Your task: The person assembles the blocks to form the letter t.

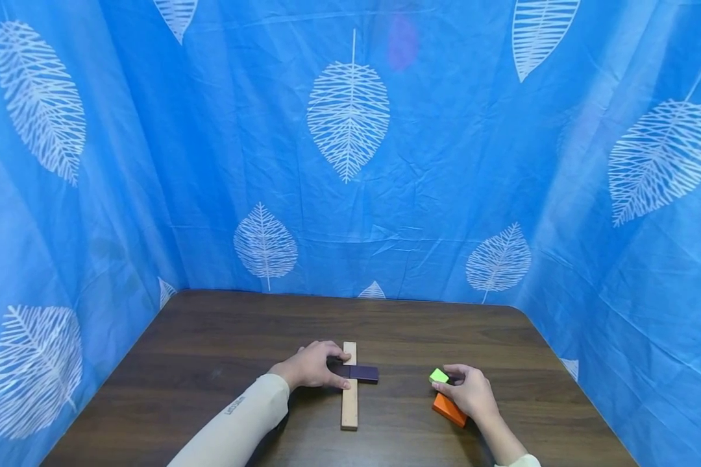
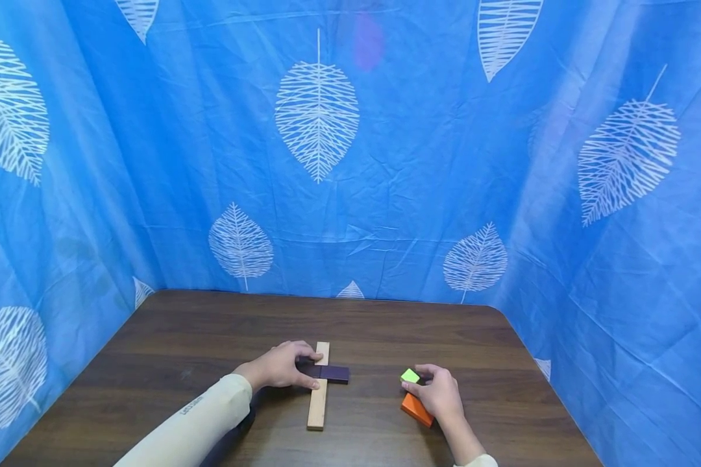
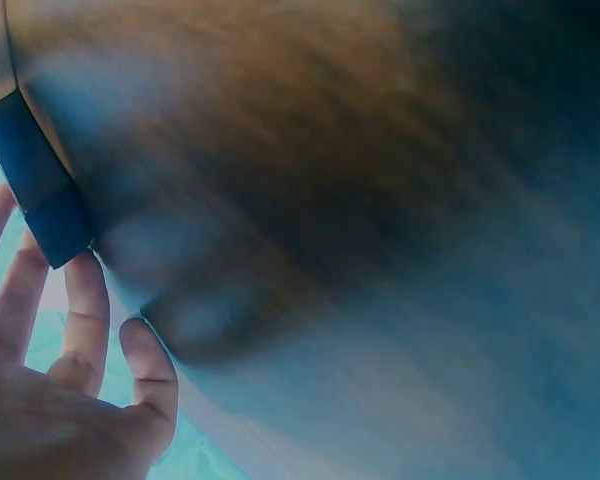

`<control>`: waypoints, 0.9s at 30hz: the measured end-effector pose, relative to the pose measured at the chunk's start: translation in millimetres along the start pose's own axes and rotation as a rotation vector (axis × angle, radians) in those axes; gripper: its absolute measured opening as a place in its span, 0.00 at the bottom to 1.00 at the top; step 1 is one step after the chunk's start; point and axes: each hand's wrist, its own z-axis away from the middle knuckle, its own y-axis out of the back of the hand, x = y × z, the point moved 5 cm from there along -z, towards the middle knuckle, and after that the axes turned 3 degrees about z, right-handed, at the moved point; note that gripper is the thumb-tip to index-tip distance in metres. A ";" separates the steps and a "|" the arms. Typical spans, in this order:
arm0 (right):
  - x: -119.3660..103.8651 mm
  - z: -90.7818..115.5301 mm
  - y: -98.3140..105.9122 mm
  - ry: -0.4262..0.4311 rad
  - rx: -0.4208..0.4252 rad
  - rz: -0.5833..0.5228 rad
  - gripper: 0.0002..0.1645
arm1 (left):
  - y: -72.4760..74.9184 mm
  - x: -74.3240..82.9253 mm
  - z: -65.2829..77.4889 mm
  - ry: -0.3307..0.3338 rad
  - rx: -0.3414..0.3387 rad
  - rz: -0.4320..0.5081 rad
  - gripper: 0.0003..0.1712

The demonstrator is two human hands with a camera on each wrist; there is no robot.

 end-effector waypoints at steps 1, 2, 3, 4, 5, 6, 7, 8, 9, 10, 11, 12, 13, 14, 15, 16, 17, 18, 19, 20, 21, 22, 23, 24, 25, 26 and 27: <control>0.7 0.2 -0.5 -0.008 -0.003 0.001 0.30 | -0.1 0.0 0.0 0.000 0.000 0.002 0.34; 1.5 0.2 -0.8 -0.014 -0.006 0.004 0.30 | -0.3 -0.1 -0.3 -0.001 0.000 0.003 0.34; 2.0 0.4 -0.8 -0.019 -0.008 0.007 0.29 | -0.5 -0.2 -0.4 -0.002 0.000 0.004 0.34; 2.5 0.5 -0.7 -0.023 -0.011 0.010 0.28 | -0.9 -0.4 -0.4 -0.002 0.000 0.004 0.34; 2.8 0.6 -0.4 -0.025 -0.011 0.011 0.28 | -1.0 -0.4 -0.4 -0.005 0.001 0.002 0.34; 2.7 0.8 0.2 -0.023 -0.009 0.012 0.27 | -1.2 -0.4 -0.4 -0.005 0.001 0.002 0.34; 2.4 0.8 0.8 -0.018 -0.006 0.012 0.27 | -1.1 -0.2 -0.4 -0.005 0.002 0.003 0.34; 2.1 0.8 1.4 -0.013 -0.002 0.013 0.26 | -1.1 -0.2 -0.7 -0.004 0.002 0.003 0.34; 1.6 0.9 2.0 -0.010 0.001 0.008 0.26 | -1.0 -0.3 -0.8 -0.002 0.002 0.004 0.34; 1.3 1.0 2.5 -0.008 0.004 0.003 0.26 | -0.8 -0.2 -1.0 0.000 0.003 0.003 0.34; 1.1 1.2 2.9 -0.007 0.007 -0.004 0.25 | -0.5 0.0 -1.1 0.001 0.003 0.001 0.34; 1.0 1.4 3.1 -0.005 0.010 -0.009 0.25 | -0.4 0.0 -1.1 0.005 0.002 0.001 0.34; 0.9 1.7 3.5 -0.005 0.013 -0.016 0.25 | -0.3 0.0 -1.2 0.005 0.003 0.001 0.34; 0.8 1.9 3.7 -0.002 0.018 -0.022 0.25 | -0.5 -0.2 -1.3 0.005 0.002 0.001 0.34; 0.5 2.3 3.7 -0.001 0.022 -0.033 0.25 | -0.5 -0.3 -1.2 0.005 0.002 0.003 0.33; -0.1 3.0 3.7 0.000 0.025 -0.041 0.25 | -0.5 -0.4 -1.0 0.004 0.002 0.004 0.33; -0.7 3.7 3.6 0.003 0.029 -0.048 0.25 | -0.6 -0.5 -0.9 0.005 0.002 0.006 0.33; -1.6 4.5 3.4 0.007 0.033 -0.053 0.25 | -0.7 -0.8 -1.0 0.006 0.002 0.012 0.33; -2.9 5.3 3.4 0.017 0.040 -0.056 0.25 | -0.8 -1.0 -1.2 0.005 0.002 0.012 0.33; -4.2 6.1 2.9 0.023 0.044 -0.059 0.25 | -0.7 -1.3 -1.4 0.007 0.002 0.015 0.34; -5.9 7.2 2.4 0.029 0.046 -0.060 0.24 | -0.7 -1.5 -1.5 0.010 0.003 0.015 0.34; -7.5 8.5 1.9 0.037 0.049 -0.056 0.24 | -0.8 -1.9 -1.7 0.016 0.003 0.016 0.34; -9.3 9.6 1.2 0.046 0.052 -0.051 0.23 | -0.8 -2.1 -1.8 0.020 0.003 0.017 0.34; -11.3 10.9 0.6 0.054 0.054 -0.049 0.23 | -0.9 -2.3 -1.9 0.021 0.003 0.018 0.34; -13.7 12.4 -0.1 0.063 0.054 -0.047 0.23 | -0.7 -2.3 -1.8 0.024 0.002 0.019 0.34; -16.0 13.9 -1.2 0.066 0.051 -0.051 0.22 | -0.4 -2.3 -1.7 0.028 0.002 0.023 0.35; -18.7 15.4 -2.2 0.073 0.045 -0.056 0.22 | -0.5 -2.6 -1.7 0.032 0.001 0.023 0.35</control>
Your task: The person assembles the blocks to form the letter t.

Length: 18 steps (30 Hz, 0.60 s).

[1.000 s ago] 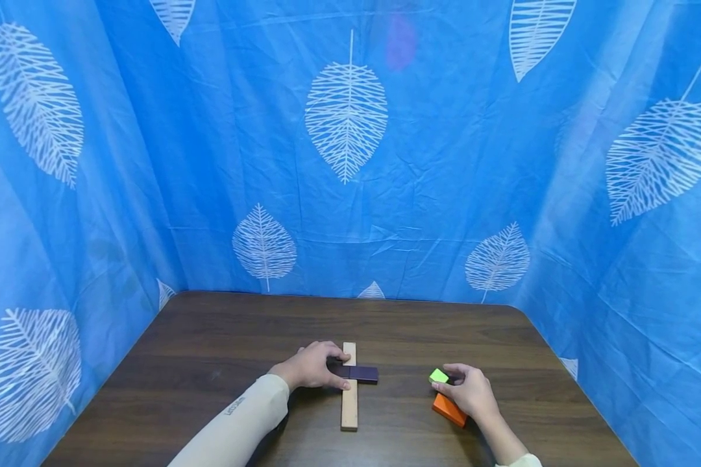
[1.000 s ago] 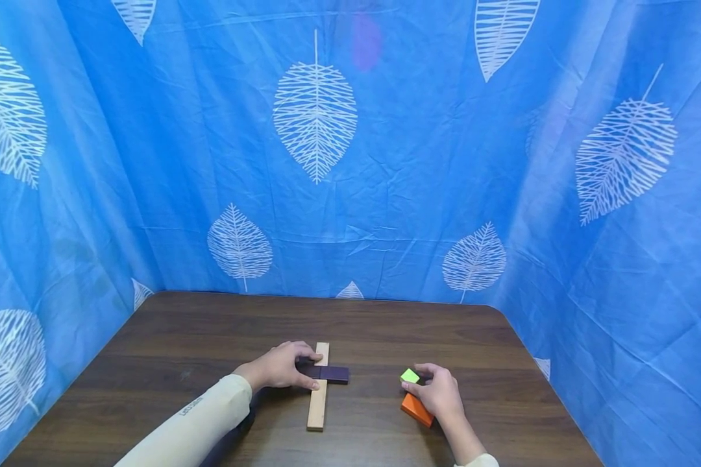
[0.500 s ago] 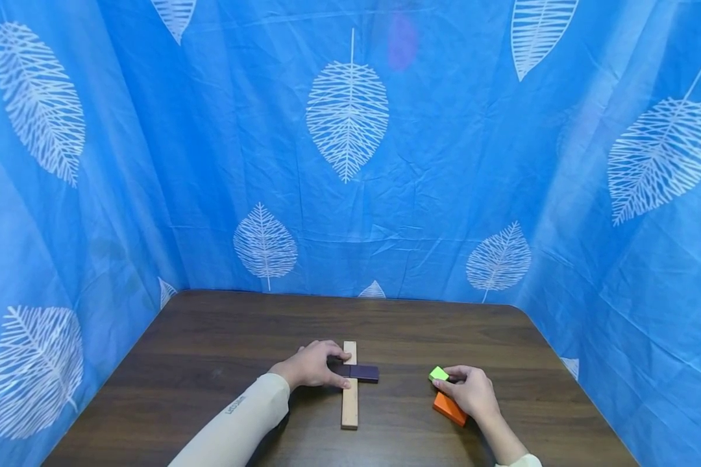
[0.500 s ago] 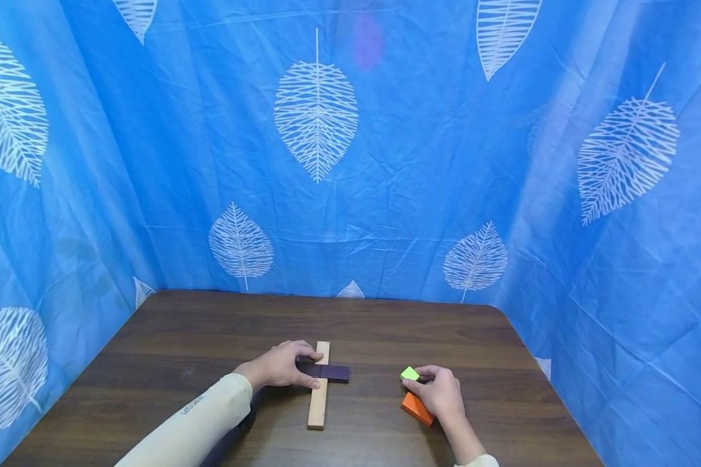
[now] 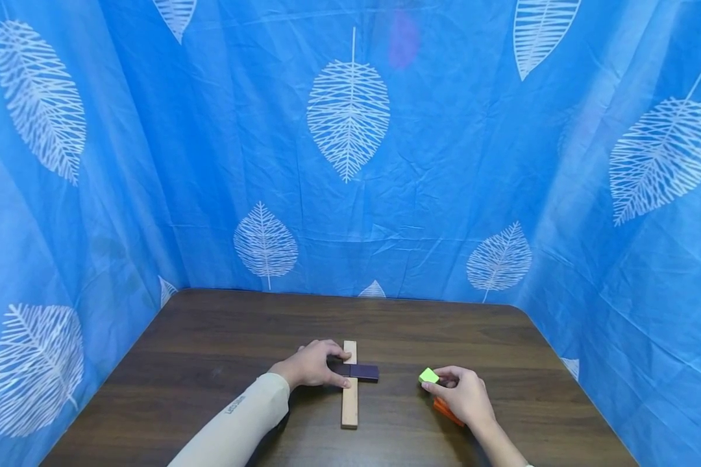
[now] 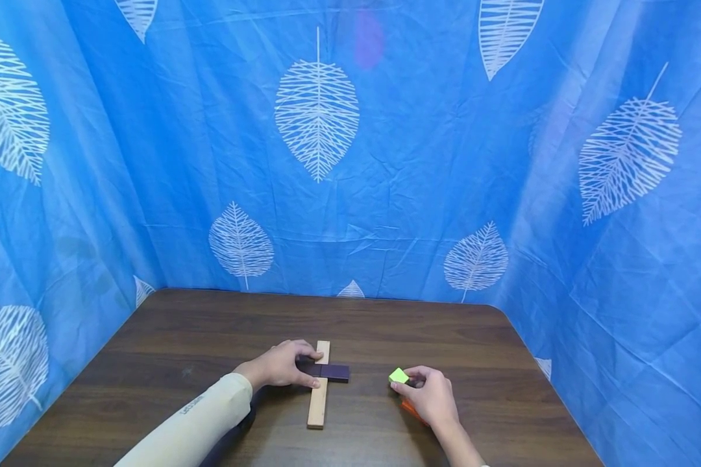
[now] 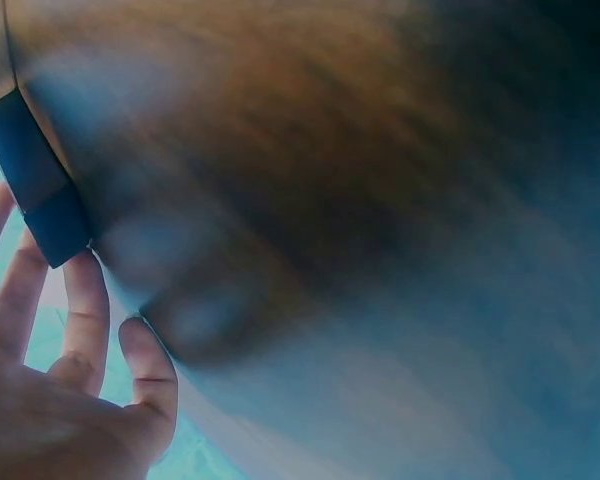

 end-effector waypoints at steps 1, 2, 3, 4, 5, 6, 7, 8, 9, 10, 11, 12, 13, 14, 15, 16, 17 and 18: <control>-2.7 1.6 -1.3 0.007 -0.004 -0.007 0.22 | 0.4 0.2 0.4 0.000 0.000 0.003 0.35; -5.7 3.5 -2.7 0.012 -0.007 -0.018 0.22 | 0.4 0.4 0.5 0.000 -0.001 0.004 0.35; -8.5 5.3 -4.4 0.017 -0.012 -0.031 0.22 | 0.5 0.4 0.8 0.002 -0.002 0.005 0.35; -11.9 7.4 -6.1 0.026 -0.013 -0.040 0.22 | 0.7 0.5 1.1 0.005 -0.002 0.005 0.35; -15.0 9.5 -8.4 0.036 -0.018 -0.049 0.22 | 0.6 0.3 1.2 0.007 -0.001 0.005 0.35; -18.4 12.0 -10.6 0.048 -0.021 -0.058 0.22 | 0.5 0.4 1.5 0.008 -0.003 0.005 0.35; -21.5 14.7 -13.1 0.061 -0.024 -0.060 0.21 | 0.5 0.4 1.8 0.007 -0.003 0.006 0.35; -25.0 17.6 -15.6 0.078 -0.029 -0.065 0.21 | 0.1 0.3 1.8 0.008 -0.004 0.006 0.35; -28.3 20.6 -18.4 0.097 -0.035 -0.068 0.20 | 0.2 0.6 2.2 0.006 -0.004 0.006 0.35; -31.7 23.6 -21.2 0.116 -0.043 -0.070 0.20 | 0.1 0.3 2.1 0.004 -0.003 0.004 0.35; -34.8 26.6 -24.3 0.133 -0.057 -0.075 0.20 | -0.3 0.1 2.1 0.003 -0.003 0.003 0.35; -37.9 29.5 -27.5 0.150 -0.073 -0.084 0.20 | -0.5 -0.1 1.9 0.003 -0.003 0.001 0.35; -40.6 32.3 -30.8 0.165 -0.094 -0.089 0.20 | -0.8 -0.3 1.7 -0.001 -0.002 -0.001 0.35; -43.4 35.1 -33.8 0.177 -0.116 -0.097 0.20 | -0.9 -0.2 1.5 -0.003 -0.002 -0.002 0.35; -45.9 37.6 -37.0 0.183 -0.141 -0.105 0.20 | -0.9 -0.1 1.5 -0.006 0.000 -0.002 0.35; -48.2 40.1 -40.1 0.190 -0.169 -0.117 0.20 | -0.9 0.0 1.3 -0.008 0.002 -0.001 0.35; -50.5 42.5 -43.1 0.196 -0.195 -0.126 0.20 | -0.9 0.4 1.5 -0.010 0.002 -0.001 0.35; -53.0 44.8 -45.6 0.202 -0.216 -0.133 0.20 | -1.0 0.6 1.5 -0.011 0.002 0.000 0.35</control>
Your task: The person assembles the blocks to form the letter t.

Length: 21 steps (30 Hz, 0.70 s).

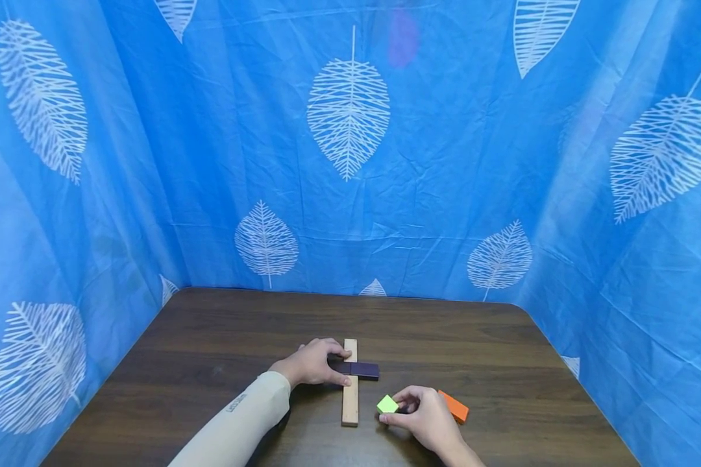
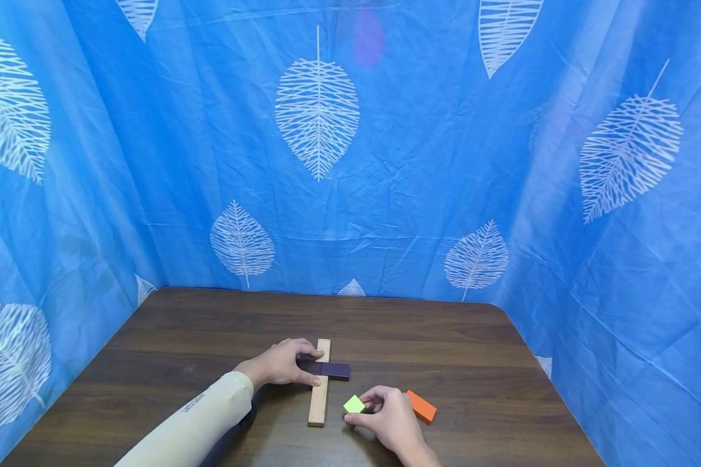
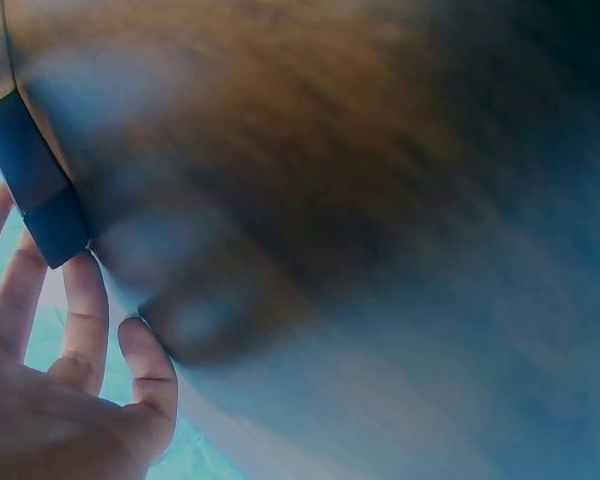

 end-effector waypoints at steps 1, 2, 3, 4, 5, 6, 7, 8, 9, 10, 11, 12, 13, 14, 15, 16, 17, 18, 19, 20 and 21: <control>-2.6 1.1 -2.9 0.006 -0.018 -0.005 0.20 | 0.1 0.3 0.1 -0.002 0.000 -0.001 0.35; -5.2 2.0 -5.6 0.012 -0.033 -0.013 0.20 | 0.0 0.2 0.1 0.000 0.001 -0.001 0.35; -7.8 3.0 -8.4 0.023 -0.046 -0.024 0.20 | 0.0 0.3 0.3 0.000 0.001 0.000 0.35; -10.5 3.8 -11.0 0.033 -0.058 -0.035 0.20 | 0.1 0.6 0.5 -0.001 0.002 -0.002 0.35; -13.2 4.8 -13.4 0.040 -0.069 -0.040 0.20 | -0.1 0.3 0.7 0.002 0.001 -0.001 0.35; -16.0 5.8 -16.1 0.048 -0.082 -0.047 0.19 | 0.0 0.4 1.0 0.003 0.000 -0.001 0.35; -18.5 6.6 -18.8 0.055 -0.095 -0.057 0.19 | 0.2 0.5 1.4 0.004 0.000 0.001 0.35; -20.9 7.5 -21.5 0.059 -0.109 -0.068 0.19 | 0.4 0.6 1.7 0.003 0.000 0.005 0.35; -23.3 8.2 -24.0 0.061 -0.123 -0.081 0.19 | 0.8 0.9 2.2 0.002 0.000 0.009 0.35; -25.7 8.7 -26.4 0.060 -0.139 -0.090 0.18 | 1.1 1.0 2.6 0.002 0.000 0.012 0.35; -27.9 9.3 -28.8 0.057 -0.155 -0.099 0.18 | 1.0 0.9 2.8 0.005 -0.001 0.017 0.35; -30.0 9.6 -31.0 0.055 -0.169 -0.110 0.18 | 1.1 0.8 3.0 0.005 0.000 0.018 0.35; -32.0 9.7 -32.8 0.052 -0.179 -0.118 0.18 | 1.0 0.6 3.0 0.006 0.000 0.021 0.35; -33.7 9.8 -34.7 0.046 -0.192 -0.126 0.17 | 0.8 0.3 2.8 0.004 0.001 0.019 0.35; -35.4 9.8 -36.4 0.044 -0.204 -0.132 0.17 | 0.6 0.0 2.7 0.005 0.002 0.019 0.35; -36.7 9.8 -38.2 0.042 -0.215 -0.137 0.17 | 0.2 -0.3 2.4 0.005 0.001 0.019 0.36; -37.7 9.8 -39.7 0.040 -0.224 -0.140 0.17 | -0.2 -0.6 2.2 0.005 0.001 0.018 0.35; -38.5 9.8 -41.0 0.040 -0.229 -0.143 0.16 | -0.7 -1.0 1.9 0.004 0.001 0.015 0.36; -39.0 9.8 -42.2 0.044 -0.232 -0.143 0.16 | -1.0 -1.1 1.7 0.004 0.001 0.014 0.36; -39.3 9.9 -43.3 0.045 -0.236 -0.144 0.16 | -1.3 -1.2 1.6 0.004 0.002 0.013 0.36; -39.6 10.1 -44.4 0.051 -0.236 -0.146 0.17 | -1.4 -1.1 1.5 0.005 0.002 0.014 0.36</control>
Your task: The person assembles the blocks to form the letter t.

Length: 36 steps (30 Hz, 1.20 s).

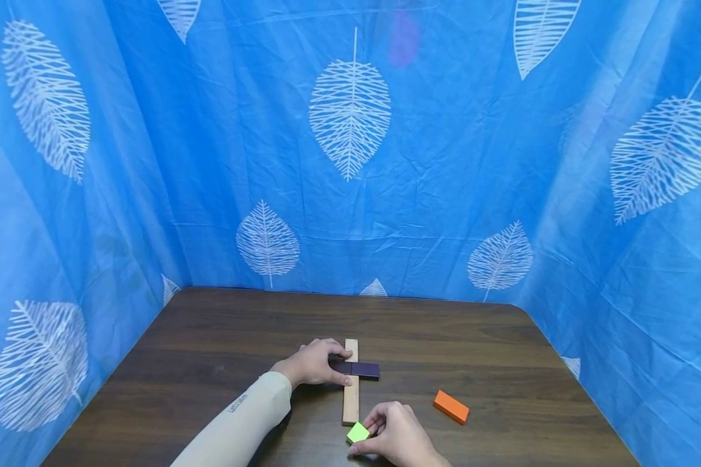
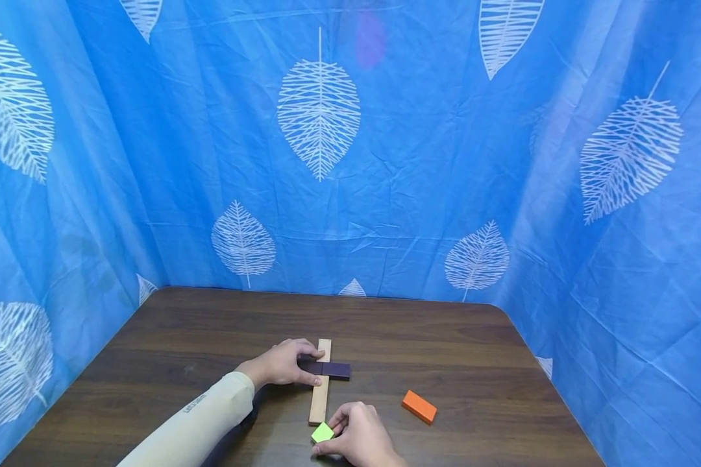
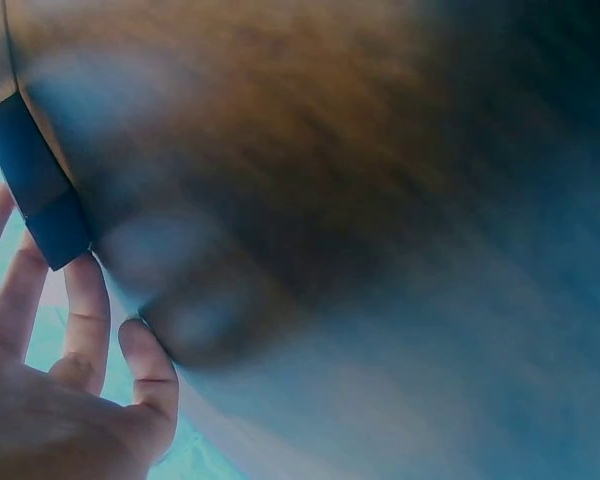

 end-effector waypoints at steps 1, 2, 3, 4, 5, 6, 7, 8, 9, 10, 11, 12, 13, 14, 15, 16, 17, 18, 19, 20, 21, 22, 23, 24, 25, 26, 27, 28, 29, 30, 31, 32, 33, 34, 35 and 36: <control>0.1 -0.2 -0.9 0.004 0.001 0.001 0.17 | -0.2 0.0 0.0 0.000 0.000 -0.001 0.36; 0.1 -0.3 -1.7 0.011 0.004 0.004 0.17 | -0.3 0.0 0.0 0.000 0.001 -0.001 0.36; 0.2 -0.5 -2.4 0.018 0.009 0.008 0.17 | -0.2 0.1 0.0 0.000 0.002 -0.001 0.36; 0.2 -0.6 -3.1 0.022 0.013 0.012 0.18 | 0.0 0.2 0.1 -0.001 0.004 -0.002 0.36; 0.1 -1.0 -3.9 0.023 0.014 0.012 0.18 | 0.1 0.2 0.2 -0.001 0.005 -0.002 0.36; -0.1 -1.5 -4.7 0.024 0.016 0.013 0.18 | 0.2 0.0 0.3 -0.002 0.006 -0.003 0.35; -0.4 -1.7 -5.1 0.023 0.018 0.016 0.18 | 0.2 0.1 0.2 -0.003 0.006 -0.003 0.35; -0.7 -2.1 -5.5 0.018 0.018 0.016 0.18 | 0.1 0.1 0.0 -0.006 0.006 -0.005 0.36; -1.0 -2.4 -5.8 0.012 0.017 0.015 0.18 | 0.1 0.0 -0.3 -0.006 0.006 -0.006 0.36; -1.5 -2.9 -6.2 0.010 0.017 0.016 0.18 | -0.1 0.0 -0.5 -0.007 0.006 -0.009 0.36; -1.9 -3.2 -6.7 0.006 0.017 0.017 0.18 | -0.1 0.0 -0.5 -0.006 0.006 -0.008 0.36; -2.1 -3.5 -7.2 0.002 0.016 0.018 0.18 | -0.4 -0.1 -0.6 -0.007 0.006 -0.008 0.36; -2.1 -3.7 -7.6 -0.001 0.015 0.018 0.18 | -0.7 -0.1 -0.8 -0.007 0.006 -0.006 0.36; -2.1 -3.9 -7.9 -0.003 0.014 0.019 0.18 | -1.0 -0.2 -0.9 -0.005 0.006 -0.005 0.36; -2.4 -4.0 -8.2 0.002 0.016 0.024 0.18 | -1.1 -0.2 -1.0 -0.003 0.007 -0.005 0.36; -2.7 -4.3 -8.5 0.008 0.019 0.029 0.19 | -1.3 -0.2 -0.9 -0.003 0.008 -0.006 0.36; -2.7 -4.3 -8.7 0.009 0.020 0.036 0.19 | -1.6 -0.3 -1.0 -0.004 0.008 -0.007 0.36; -2.6 -4.5 -8.7 0.010 0.021 0.045 0.19 | -1.9 -0.5 -1.2 -0.003 0.008 -0.009 0.36; -2.9 -4.4 -8.5 0.013 0.024 0.055 0.19 | -2.1 -0.6 -1.3 -0.001 0.007 -0.009 0.36; -3.1 -4.5 -8.4 0.014 0.026 0.066 0.19 | -1.9 -0.6 -1.2 0.001 0.007 -0.008 0.36; -3.3 -4.6 -8.3 0.010 0.027 0.073 0.19 | -1.8 -0.4 -1.1 0.002 0.007 -0.009 0.36; -3.5 -4.6 -8.4 0.006 0.024 0.079 0.20 | -1.7 -0.2 -0.7 0.002 0.007 -0.009 0.36; -3.6 -4.5 -8.6 -0.001 0.019 0.087 0.20 | -1.1 0.2 -0.2 0.000 0.007 -0.009 0.36; -3.7 -4.6 -8.9 -0.005 0.014 0.096 0.20 | -0.8 0.5 0.3 0.002 0.006 -0.008 0.36; -4.1 -4.6 -9.0 -0.008 0.010 0.102 0.20 | -0.3 0.9 0.8 0.003 0.007 -0.007 0.35; -4.3 -4.7 -9.1 -0.012 0.006 0.109 0.20 | 0.2 1.3 1.2 0.003 0.007 -0.008 0.35; -4.6 -4.6 -9.2 -0.012 0.001 0.113 0.20 | 0.3 1.6 1.7 0.002 0.009 -0.012 0.35; -4.9 -4.6 -9.4 -0.007 -0.002 0.119 0.20 | 0.9 2.0 2.2 0.000 0.010 -0.013 0.35; -4.9 -4.5 -9.6 -0.005 -0.006 0.123 0.20 | 0.9 2.1 2.7 0.001 0.010 -0.017 0.35; -5.0 -4.4 -9.5 -0.001 -0.005 0.120 0.20 | 0.7 2.3 3.1 0.002 0.010 -0.019 0.35; -5.0 -4.2 -9.3 0.004 -0.002 0.116 0.20 | 0.7 2.7 3.6 0.001 0.010 -0.019 0.35; -4.9 -4.0 -9.1 0.009 0.000 0.113 0.21 | 0.7 3.1 4.1 -0.002 0.011 -0.017 0.35; -4.7 -3.8 -9.1 0.014 0.001 0.111 0.21 | 0.9 3.8 4.7 -0.005 0.012 -0.013 0.35; -4.6 -3.6 -9.1 0.019 0.001 0.107 0.21 | 1.0 4.4 5.4 -0.007 0.011 -0.010 0.35; -4.5 -3.4 -9.1 0.022 0.000 0.103 0.20 | 0.9 5.0 6.1 -0.008 0.009 -0.008 0.35; -4.4 -3.2 -9.0 0.027 0.002 0.102 0.21 | 1.1 5.8 6.9 -0.011 0.009 -0.002 0.35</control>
